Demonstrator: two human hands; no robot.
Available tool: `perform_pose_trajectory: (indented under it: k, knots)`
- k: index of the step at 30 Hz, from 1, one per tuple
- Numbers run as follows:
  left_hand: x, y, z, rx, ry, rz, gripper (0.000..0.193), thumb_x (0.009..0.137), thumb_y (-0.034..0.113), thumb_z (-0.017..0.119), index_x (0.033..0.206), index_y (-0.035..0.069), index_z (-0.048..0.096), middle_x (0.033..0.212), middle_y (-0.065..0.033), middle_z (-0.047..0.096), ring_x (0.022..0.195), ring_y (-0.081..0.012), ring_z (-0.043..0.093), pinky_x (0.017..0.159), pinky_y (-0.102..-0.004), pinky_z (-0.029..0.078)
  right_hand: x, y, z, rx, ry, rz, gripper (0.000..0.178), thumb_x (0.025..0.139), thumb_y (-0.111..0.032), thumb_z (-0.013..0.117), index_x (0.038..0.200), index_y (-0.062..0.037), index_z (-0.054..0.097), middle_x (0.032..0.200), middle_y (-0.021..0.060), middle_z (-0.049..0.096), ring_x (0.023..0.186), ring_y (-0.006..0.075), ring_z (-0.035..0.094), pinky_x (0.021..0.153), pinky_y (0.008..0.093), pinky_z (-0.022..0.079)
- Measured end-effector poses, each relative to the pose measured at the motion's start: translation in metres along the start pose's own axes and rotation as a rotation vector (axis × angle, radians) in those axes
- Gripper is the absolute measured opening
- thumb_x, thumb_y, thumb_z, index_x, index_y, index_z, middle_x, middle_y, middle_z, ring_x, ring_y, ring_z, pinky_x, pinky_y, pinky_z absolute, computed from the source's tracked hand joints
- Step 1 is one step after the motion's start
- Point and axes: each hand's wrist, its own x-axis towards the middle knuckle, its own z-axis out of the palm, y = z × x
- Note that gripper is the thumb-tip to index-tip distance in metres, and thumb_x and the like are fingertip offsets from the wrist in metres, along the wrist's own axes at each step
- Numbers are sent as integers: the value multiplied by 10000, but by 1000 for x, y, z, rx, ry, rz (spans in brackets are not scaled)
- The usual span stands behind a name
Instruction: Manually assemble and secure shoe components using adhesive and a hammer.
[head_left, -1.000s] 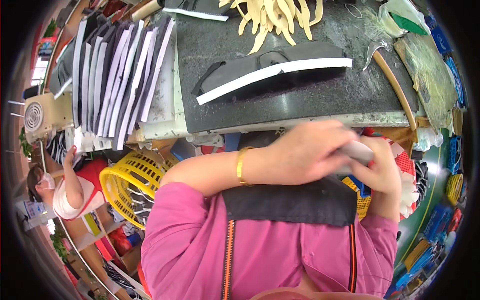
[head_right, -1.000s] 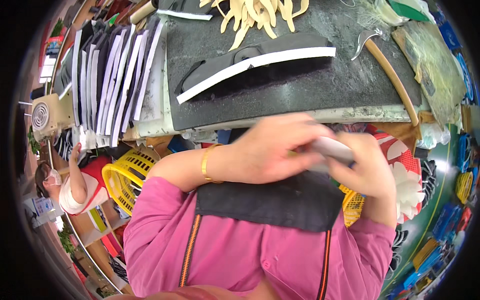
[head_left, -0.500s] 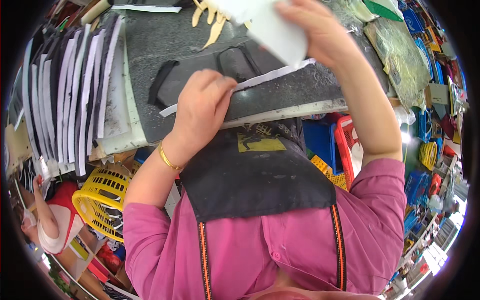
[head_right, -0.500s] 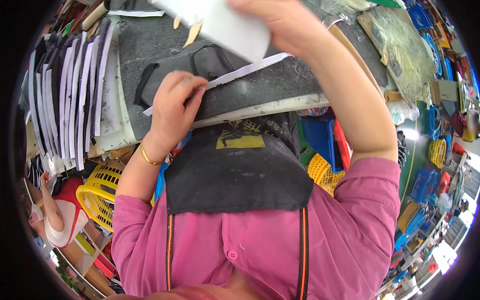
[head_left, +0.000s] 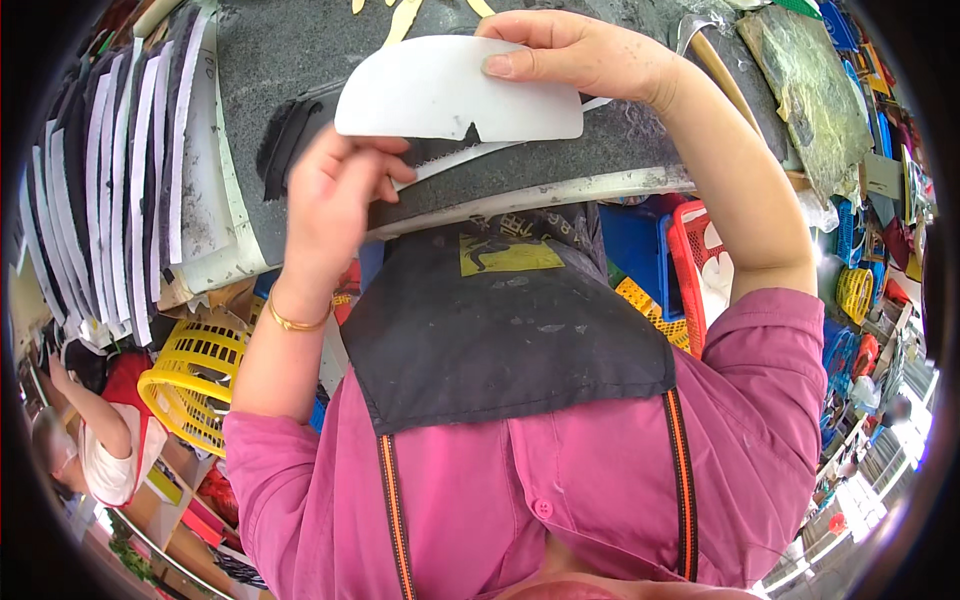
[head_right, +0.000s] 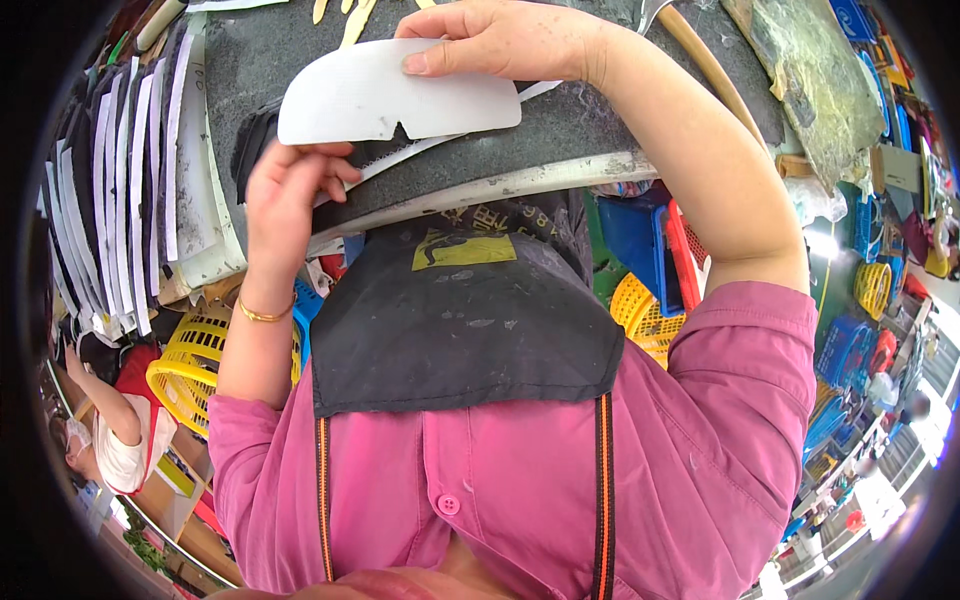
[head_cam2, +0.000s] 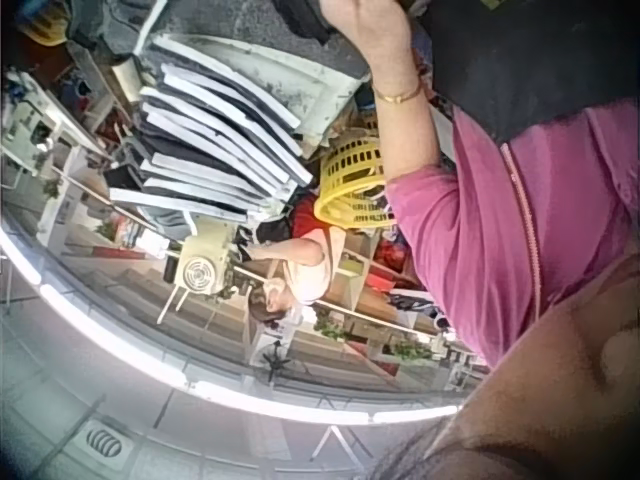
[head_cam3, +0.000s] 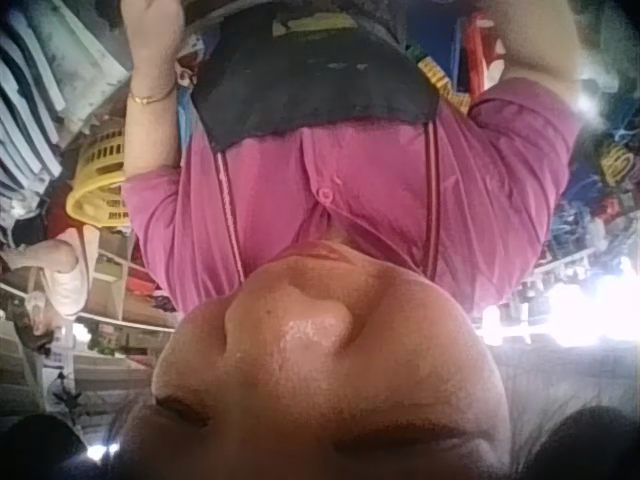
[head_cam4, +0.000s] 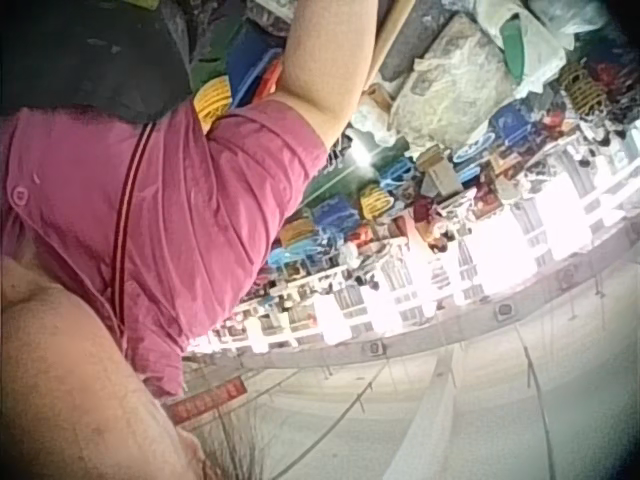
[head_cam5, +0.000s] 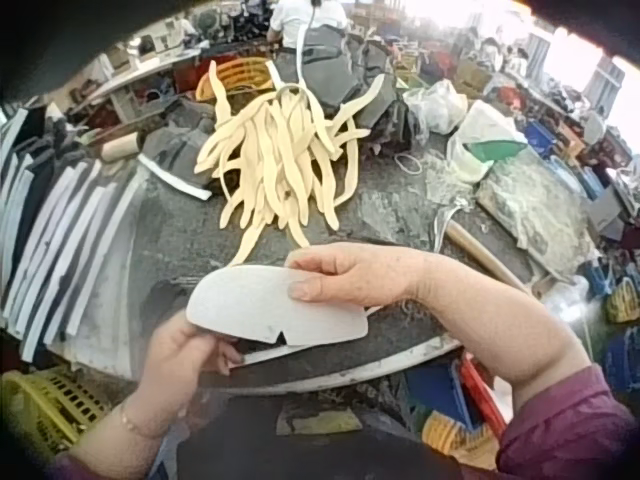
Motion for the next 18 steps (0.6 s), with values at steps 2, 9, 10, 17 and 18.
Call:
perform_pose_trajectory:
  k: [2, 9, 10, 17, 18]
  knots:
    - [3, -1, -3, -374, 91, -166, 154, 1012, 53, 507, 1052, -23, 635, 1002, -131, 693, 877, -204, 713, 754, -315, 574, -5, -7, 5, -207, -26, -39, 356, 1041, -345, 551, 1220, -38, 567, 994, -7, 583, 958, 107, 524, 861, 290, 448]
    - [8, -9, -9, -319, 87, -144, 215, 1034, 220, 578, 1065, 12, 623, 928, -121, 714, 783, -210, 736, 632, -255, 604, -5, -8, 11, -438, 84, -17, 375, 1024, -341, 581, 1188, -5, 603, 1023, 36, 644, 970, 144, 572, 866, 312, 468]
    - [8, -10, -9, -377, 106, -127, 206, 1026, 209, 593, 1065, 10, 626, 927, -120, 713, 776, -205, 737, 638, -264, 608, -8, -5, 11, -281, 129, -15, 360, 1016, -314, 601, 1180, 6, 609, 1015, 56, 655, 938, 142, 599, 813, 299, 495]
    - [0, -7, -1, -208, 129, -74, 149, 970, 101, 661, 1063, -15, 676, 914, -67, 687, 729, -115, 672, 616, -210, 527, -22, 26, 1, 570, 375, -176, 224, 1008, -227, 629, 1120, -35, 600, 831, 61, 682, 595, 144, 668, 482, 260, 530]
    - [-3, -6, 4, 103, 93, 13, 128, 953, 71, 670, 1036, -17, 710, 917, -42, 671, 718, -96, 627, 605, -207, 479, -22, 31, 0, 590, 392, -178, 236, 1004, -230, 635, 1130, -34, 597, 837, 63, 683, 601, 149, 673, 500, 267, 545]
